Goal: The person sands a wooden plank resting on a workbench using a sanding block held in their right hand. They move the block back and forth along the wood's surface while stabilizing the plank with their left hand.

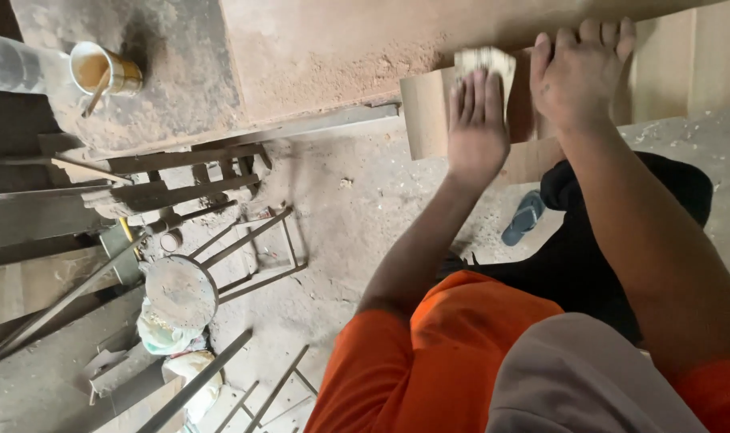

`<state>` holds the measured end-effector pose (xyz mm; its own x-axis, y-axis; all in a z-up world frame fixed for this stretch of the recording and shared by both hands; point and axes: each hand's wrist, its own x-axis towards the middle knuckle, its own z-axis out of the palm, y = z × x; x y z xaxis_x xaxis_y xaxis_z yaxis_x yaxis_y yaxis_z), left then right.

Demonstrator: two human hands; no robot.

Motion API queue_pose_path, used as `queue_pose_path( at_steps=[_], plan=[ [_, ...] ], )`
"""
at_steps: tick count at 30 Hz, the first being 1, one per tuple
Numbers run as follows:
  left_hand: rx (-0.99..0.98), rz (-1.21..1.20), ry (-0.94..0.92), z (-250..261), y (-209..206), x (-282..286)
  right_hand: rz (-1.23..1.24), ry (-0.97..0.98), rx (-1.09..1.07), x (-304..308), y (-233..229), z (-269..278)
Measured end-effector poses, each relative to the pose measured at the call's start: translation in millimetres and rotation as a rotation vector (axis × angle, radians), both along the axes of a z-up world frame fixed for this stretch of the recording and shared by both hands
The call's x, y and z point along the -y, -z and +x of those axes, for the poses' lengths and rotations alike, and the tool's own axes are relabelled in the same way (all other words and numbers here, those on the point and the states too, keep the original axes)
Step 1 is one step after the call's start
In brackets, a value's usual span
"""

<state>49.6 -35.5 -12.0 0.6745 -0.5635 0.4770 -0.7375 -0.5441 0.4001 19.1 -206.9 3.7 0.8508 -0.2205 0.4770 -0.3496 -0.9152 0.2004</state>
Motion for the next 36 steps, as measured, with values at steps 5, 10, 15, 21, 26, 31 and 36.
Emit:
queue_pose_path(
  at_steps=[5, 10, 15, 21, 26, 31, 36],
  plan=[
    [-0.035, 0.426, -0.053, -40, -22, -23, -0.025, 0.097, -0.211, 6, 1, 10],
    [-0.255, 0.126, 0.061, -41, -4, -21, -0.076, 0.099, -0.185, 7, 3, 13],
    [-0.032, 0.674, -0.141, 1, -41, 4, -0.099, 0.016, -0.043, 9, 0, 12],
    [-0.185, -0.038, 0.069, -70, -7, -32, -0.09, 0.0, -0.012, 9, -2, 11],
    [-0.125, -0.03, 0.017, -15, -17, 8, -0.099, 0.028, -0.038, 5, -7, 10],
    [-0.239, -0.023, 0.111, -80, -3, -45, -0.048, 0.041, -0.081, 5, -4, 8],
    [-0.048, 0.052, -0.121, -3, -18, 3, -0.053, 0.004, -0.022, 7, -2, 10]
  ],
)
